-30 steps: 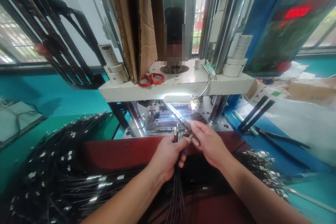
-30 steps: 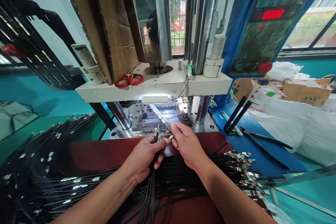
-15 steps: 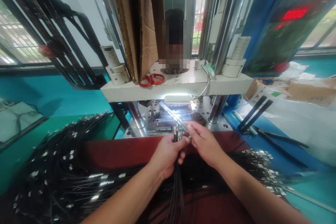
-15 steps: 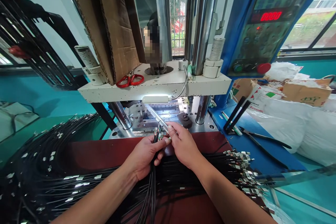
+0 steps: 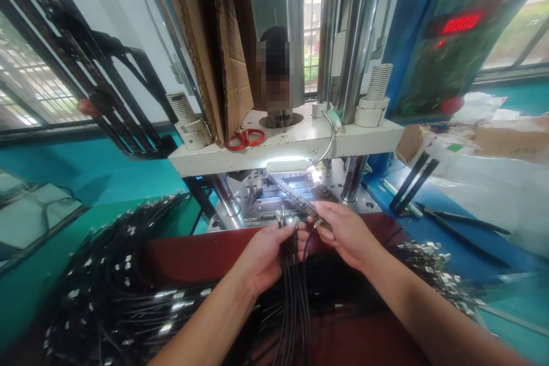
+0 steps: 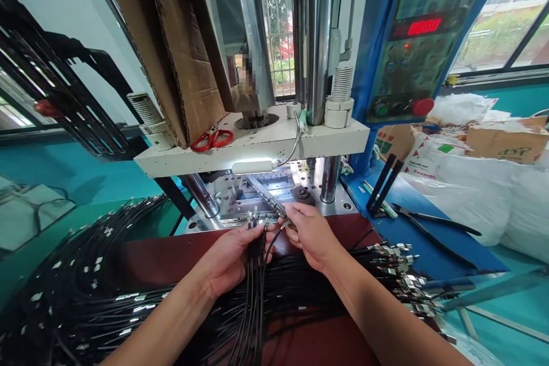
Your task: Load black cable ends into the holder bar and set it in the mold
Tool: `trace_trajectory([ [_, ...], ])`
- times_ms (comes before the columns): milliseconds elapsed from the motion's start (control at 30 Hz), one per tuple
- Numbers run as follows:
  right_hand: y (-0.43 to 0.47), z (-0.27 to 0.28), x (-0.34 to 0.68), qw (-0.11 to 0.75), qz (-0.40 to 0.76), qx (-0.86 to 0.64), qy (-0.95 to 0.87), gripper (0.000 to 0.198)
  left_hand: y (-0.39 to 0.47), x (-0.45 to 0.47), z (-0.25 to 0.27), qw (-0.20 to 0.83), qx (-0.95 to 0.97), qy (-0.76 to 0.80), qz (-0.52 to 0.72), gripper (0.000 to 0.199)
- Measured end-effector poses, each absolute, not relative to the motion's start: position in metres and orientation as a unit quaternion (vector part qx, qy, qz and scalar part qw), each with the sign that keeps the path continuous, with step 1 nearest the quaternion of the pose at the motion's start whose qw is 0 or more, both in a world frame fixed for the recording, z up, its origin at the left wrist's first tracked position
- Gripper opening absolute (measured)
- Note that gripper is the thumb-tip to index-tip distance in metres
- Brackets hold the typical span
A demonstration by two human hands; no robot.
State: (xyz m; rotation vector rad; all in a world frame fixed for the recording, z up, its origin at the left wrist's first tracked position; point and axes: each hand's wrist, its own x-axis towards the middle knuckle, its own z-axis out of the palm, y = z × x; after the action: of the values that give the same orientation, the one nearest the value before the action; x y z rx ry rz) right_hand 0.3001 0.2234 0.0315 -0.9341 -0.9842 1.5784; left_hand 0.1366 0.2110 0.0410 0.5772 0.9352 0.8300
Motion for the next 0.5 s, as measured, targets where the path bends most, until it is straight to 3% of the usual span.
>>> trace_trajectory([
  [500, 0.224, 0.031, 0.301, 0.511, 0.657, -0.375, -0.409, 0.025, 0.210, 0.125, 0.037, 0.800, 0.265, 0.384, 0.378, 0.022],
])
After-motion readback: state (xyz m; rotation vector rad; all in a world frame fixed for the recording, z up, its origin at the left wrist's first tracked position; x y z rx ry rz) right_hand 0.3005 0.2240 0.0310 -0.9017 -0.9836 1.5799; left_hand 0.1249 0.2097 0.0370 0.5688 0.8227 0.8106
